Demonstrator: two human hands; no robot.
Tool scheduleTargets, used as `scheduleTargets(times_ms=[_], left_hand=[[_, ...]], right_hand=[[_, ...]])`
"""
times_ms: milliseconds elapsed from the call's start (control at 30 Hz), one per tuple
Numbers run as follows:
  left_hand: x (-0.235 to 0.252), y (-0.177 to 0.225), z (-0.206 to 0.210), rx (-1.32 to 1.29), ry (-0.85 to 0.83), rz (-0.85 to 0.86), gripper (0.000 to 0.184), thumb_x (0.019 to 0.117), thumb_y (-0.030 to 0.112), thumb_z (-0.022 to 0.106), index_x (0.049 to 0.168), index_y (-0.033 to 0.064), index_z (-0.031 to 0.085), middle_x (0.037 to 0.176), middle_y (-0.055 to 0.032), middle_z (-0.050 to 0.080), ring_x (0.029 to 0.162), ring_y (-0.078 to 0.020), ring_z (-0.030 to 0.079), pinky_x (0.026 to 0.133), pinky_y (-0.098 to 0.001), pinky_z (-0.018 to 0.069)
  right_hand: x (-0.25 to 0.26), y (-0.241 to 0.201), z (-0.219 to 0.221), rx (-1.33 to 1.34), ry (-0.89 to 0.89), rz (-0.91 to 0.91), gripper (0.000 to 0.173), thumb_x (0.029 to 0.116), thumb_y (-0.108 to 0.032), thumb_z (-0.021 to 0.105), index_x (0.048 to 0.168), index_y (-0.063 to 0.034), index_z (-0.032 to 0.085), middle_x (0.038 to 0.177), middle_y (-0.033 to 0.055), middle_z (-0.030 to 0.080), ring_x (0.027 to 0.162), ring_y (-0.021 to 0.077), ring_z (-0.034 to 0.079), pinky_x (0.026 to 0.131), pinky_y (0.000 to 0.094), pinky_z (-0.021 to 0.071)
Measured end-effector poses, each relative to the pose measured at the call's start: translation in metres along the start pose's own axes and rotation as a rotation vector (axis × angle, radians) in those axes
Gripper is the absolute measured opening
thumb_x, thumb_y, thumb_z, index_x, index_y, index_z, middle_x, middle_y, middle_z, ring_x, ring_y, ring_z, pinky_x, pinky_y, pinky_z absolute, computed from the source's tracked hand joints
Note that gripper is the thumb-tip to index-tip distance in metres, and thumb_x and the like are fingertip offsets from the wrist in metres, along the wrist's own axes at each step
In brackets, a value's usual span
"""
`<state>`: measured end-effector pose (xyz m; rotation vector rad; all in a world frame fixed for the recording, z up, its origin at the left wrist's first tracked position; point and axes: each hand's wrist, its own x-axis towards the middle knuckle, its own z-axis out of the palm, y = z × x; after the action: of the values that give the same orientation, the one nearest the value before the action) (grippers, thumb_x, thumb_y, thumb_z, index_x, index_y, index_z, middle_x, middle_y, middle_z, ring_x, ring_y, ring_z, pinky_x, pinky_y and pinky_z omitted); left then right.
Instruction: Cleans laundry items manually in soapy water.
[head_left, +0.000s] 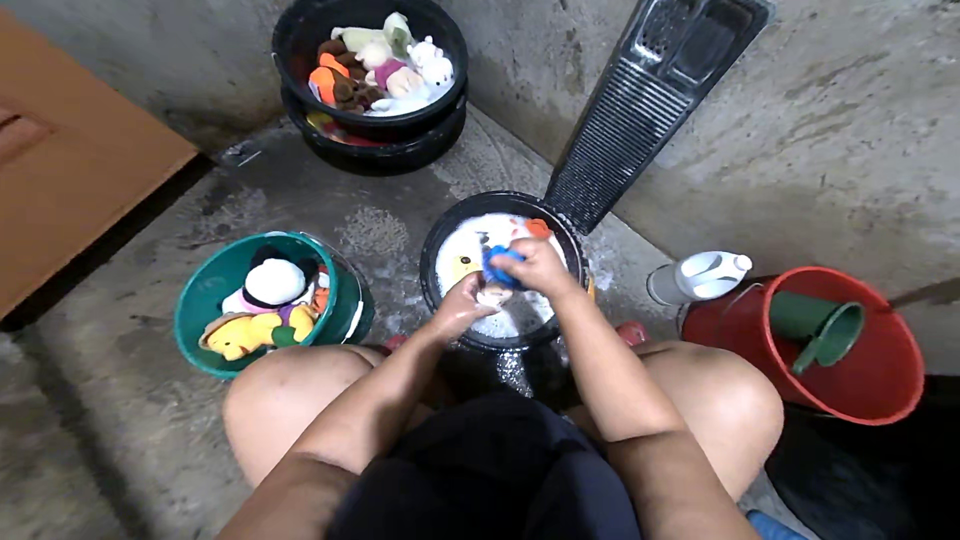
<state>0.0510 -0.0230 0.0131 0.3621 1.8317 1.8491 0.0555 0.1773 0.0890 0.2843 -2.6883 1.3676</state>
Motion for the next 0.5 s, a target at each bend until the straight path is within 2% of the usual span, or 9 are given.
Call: scheduleTargets(times_ms=[67,100,200,267,333,367,400,467,500], left_hand=[[-0.001,-0.001,-0.002,-0.041,0.023,0.035,0.061,0.0725,-0.005,0.083,0.128,-0.0014,0.059,0.112,-0.0110,0.072,0.103,-0.0171,0.070,0.092,-0.0366,0.0595],[-0.002,-0.001,-0.003,-0.082,0.018,0.037,0.060,0.0720,-0.006,0.081,0.127,-0.0008,0.059,0.113,-0.0125,0.071,0.103,-0.0193,0.070,0.091,-0.0385,0.0595],[-0.002,0.003,-0.007,-0.110,-0.014,0.024,0.061,0.0712,-0.009,0.079,0.128,0.0011,0.059,0.117,-0.0154,0.068,0.104,-0.0228,0.069,0.091,-0.0412,0.0593],[-0.002,0.003,-0.009,-0.109,-0.011,0.017,0.061,0.0719,-0.009,0.080,0.128,0.0011,0.058,0.116,-0.0151,0.068,0.104,-0.0224,0.069,0.091,-0.0403,0.0594],[0.000,0.002,-0.011,-0.118,-0.022,-0.010,0.061,0.0737,-0.007,0.079,0.130,0.0031,0.057,0.116,-0.0148,0.069,0.102,-0.0227,0.069,0.090,-0.0402,0.0598],[0.001,0.001,-0.011,-0.128,-0.031,-0.029,0.060,0.0764,-0.005,0.078,0.131,0.0048,0.055,0.116,-0.0145,0.068,0.100,-0.0228,0.069,0.088,-0.0398,0.0600],[0.001,0.000,-0.010,-0.134,-0.036,-0.051,0.059,0.0815,-0.001,0.076,0.135,0.0069,0.053,0.118,-0.0140,0.067,0.099,-0.0226,0.069,0.086,-0.0392,0.0599],[0.002,0.000,-0.004,-0.030,0.022,-0.069,0.051,0.0958,0.015,0.069,0.143,0.0114,0.050,0.123,-0.0120,0.066,0.099,-0.0203,0.068,0.086,-0.0384,0.0588],[0.001,0.003,0.002,0.102,0.091,-0.043,0.047,0.1012,0.023,0.063,0.145,0.0118,0.051,0.126,-0.0112,0.066,0.105,-0.0189,0.067,0.092,-0.0398,0.0568]], right_hand=[[-0.001,0.000,0.011,0.012,-0.072,-0.156,0.044,0.0923,-0.036,0.073,0.071,0.0017,0.065,0.071,0.0123,0.066,0.071,0.0255,0.066,0.068,0.0512,0.0549],[-0.002,0.012,0.009,0.007,-0.092,-0.130,0.045,0.0932,-0.038,0.072,0.073,0.0019,0.065,0.071,0.0124,0.065,0.072,0.0255,0.065,0.070,0.0510,0.0537],[-0.008,0.060,-0.011,-0.215,-0.227,0.224,0.052,0.0983,-0.052,0.063,0.092,-0.0009,0.074,0.094,0.0192,0.073,0.095,0.0365,0.071,0.088,0.0637,0.0535],[-0.010,0.080,-0.013,-0.231,-0.235,0.501,0.055,0.1000,-0.055,0.060,0.102,-0.0020,0.074,0.106,0.0228,0.073,0.106,0.0409,0.069,0.095,0.0681,0.0496],[-0.012,0.083,0.001,0.026,-0.060,0.701,0.052,0.1021,-0.047,0.062,0.112,0.0032,0.070,0.105,0.0224,0.071,0.097,0.0341,0.070,0.091,0.0577,0.0550],[-0.012,0.079,0.013,0.232,0.024,0.738,0.048,0.1036,-0.042,0.061,0.121,0.0023,0.066,0.099,0.0168,0.070,0.083,0.0246,0.069,0.079,0.0459,0.0597],[-0.012,0.070,0.028,0.448,0.059,0.745,0.046,0.1052,-0.040,0.058,0.130,-0.0005,0.059,0.100,0.0129,0.069,0.080,0.0196,0.068,0.075,0.0401,0.0600],[-0.011,0.046,0.058,0.709,0.046,0.695,0.049,0.1053,-0.040,0.056,0.141,-0.0063,0.053,0.118,0.0149,0.068,0.099,0.0233,0.068,0.086,0.0451,0.0582],[-0.010,0.031,0.074,0.748,0.055,0.660,0.050,0.1062,-0.042,0.052,0.142,-0.0074,0.052,0.121,0.0158,0.067,0.102,0.0242,0.067,0.088,0.0462,0.0571]])
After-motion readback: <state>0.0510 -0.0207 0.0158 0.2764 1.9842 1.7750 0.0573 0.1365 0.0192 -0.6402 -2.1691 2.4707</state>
